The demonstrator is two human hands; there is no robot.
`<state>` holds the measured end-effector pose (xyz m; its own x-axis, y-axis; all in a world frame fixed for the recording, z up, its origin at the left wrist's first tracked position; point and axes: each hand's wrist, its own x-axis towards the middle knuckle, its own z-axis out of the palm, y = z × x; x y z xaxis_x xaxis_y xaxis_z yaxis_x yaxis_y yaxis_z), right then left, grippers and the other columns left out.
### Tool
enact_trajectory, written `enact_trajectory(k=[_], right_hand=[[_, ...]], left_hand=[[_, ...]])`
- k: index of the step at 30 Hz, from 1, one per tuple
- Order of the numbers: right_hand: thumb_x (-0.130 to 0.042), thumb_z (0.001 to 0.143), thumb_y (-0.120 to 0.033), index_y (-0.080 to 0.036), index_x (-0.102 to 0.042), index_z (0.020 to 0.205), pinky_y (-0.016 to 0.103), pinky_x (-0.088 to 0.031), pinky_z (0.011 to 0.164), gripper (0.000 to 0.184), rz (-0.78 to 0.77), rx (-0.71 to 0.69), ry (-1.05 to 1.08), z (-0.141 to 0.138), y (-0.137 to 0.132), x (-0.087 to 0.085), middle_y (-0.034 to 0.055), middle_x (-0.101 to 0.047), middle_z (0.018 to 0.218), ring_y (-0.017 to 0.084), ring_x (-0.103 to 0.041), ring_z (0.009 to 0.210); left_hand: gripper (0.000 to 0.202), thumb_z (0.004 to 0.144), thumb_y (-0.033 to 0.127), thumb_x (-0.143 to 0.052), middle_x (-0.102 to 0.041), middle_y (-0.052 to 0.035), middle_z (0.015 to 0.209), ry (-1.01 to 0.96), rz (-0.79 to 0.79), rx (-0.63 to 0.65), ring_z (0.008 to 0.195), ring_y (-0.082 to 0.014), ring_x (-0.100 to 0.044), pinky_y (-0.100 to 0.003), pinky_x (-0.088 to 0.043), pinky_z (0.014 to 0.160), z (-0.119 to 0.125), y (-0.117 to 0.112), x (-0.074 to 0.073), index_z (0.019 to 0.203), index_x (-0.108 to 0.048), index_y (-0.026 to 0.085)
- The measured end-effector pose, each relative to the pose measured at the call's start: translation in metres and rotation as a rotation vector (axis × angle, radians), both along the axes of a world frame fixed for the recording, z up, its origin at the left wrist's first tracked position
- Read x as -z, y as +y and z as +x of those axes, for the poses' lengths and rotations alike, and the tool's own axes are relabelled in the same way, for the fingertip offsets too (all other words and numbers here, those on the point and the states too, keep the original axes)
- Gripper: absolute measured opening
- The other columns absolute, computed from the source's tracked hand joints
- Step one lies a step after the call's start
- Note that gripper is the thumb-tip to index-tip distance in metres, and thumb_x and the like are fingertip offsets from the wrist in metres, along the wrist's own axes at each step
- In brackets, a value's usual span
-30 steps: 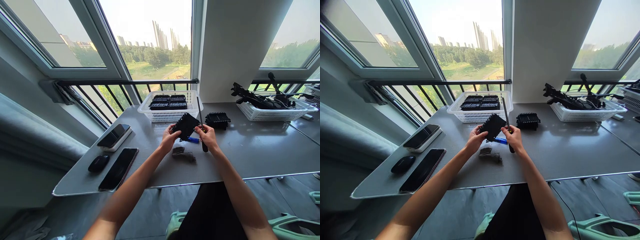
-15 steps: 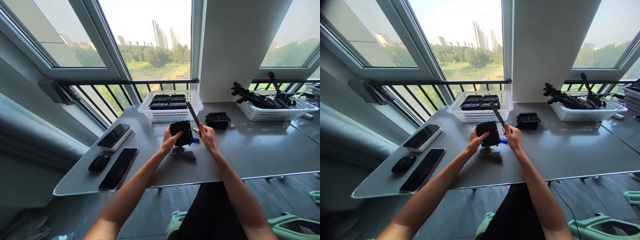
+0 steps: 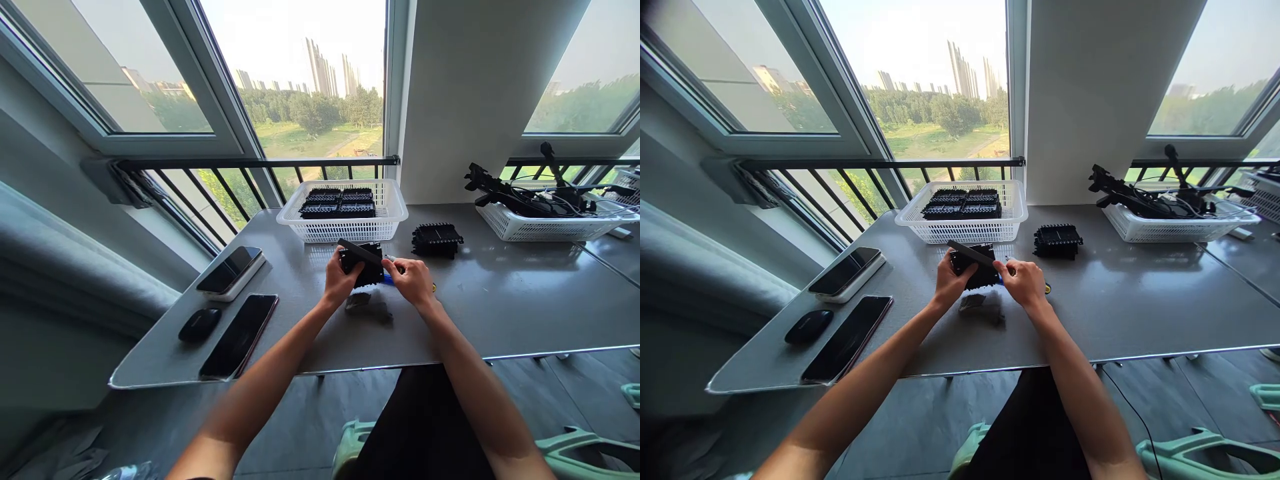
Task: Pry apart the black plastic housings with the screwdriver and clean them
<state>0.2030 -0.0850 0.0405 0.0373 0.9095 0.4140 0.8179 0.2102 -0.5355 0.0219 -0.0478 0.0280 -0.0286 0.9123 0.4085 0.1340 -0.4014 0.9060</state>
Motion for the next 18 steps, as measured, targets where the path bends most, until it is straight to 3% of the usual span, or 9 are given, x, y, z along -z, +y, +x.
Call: enact_trajectory(k=[3, 8, 18], right_hand=[[-0.038, 0.091, -0.063, -0.021, -0.068, 0.063, 0.028, -0.022, 0.054, 0.059, 0.0, 0.014, -0.007, 0.0015, 0.0002, -0.0007, 0.0057, -0.064, 0.06, 0.017, -0.053, 0.058], [-0.039, 0.092, -0.061, -0.021, -0.068, 0.063, 0.028, -0.022, 0.054, 0.057, -0.006, -0.038, 0.011, -0.0008, -0.0003, -0.0001, 0.0051, -0.065, 0.061, 0.017, -0.054, 0.058], [-0.037, 0.092, -0.064, -0.022, -0.067, 0.064, 0.029, -0.021, 0.054, 0.059, 0.019, 0.084, -0.026, 0.0005, -0.001, -0.0007, 0.0074, -0.067, 0.064, 0.019, -0.056, 0.061]], left_hand=[[0.03, 0.067, 0.027, -0.073, -0.057, 0.0047, 0.069, 0.009, -0.01, -0.008, 0.064, -0.0137, -0.057, -0.025, -0.046, 0.062, 0.0004, -0.0015, -0.0018, 0.088, -0.051, 0.021], [0.032, 0.067, 0.027, -0.072, -0.061, 0.0026, 0.073, 0.01, -0.001, -0.004, 0.069, -0.0159, -0.059, -0.027, -0.047, 0.066, 0.0009, -0.0036, -0.0052, 0.092, -0.053, 0.021], [0.034, 0.066, 0.03, -0.073, -0.054, 0.006, 0.063, 0.044, -0.006, -0.076, 0.057, -0.0128, -0.053, -0.024, -0.041, 0.056, 0.0012, -0.004, -0.0009, 0.087, -0.049, 0.023]])
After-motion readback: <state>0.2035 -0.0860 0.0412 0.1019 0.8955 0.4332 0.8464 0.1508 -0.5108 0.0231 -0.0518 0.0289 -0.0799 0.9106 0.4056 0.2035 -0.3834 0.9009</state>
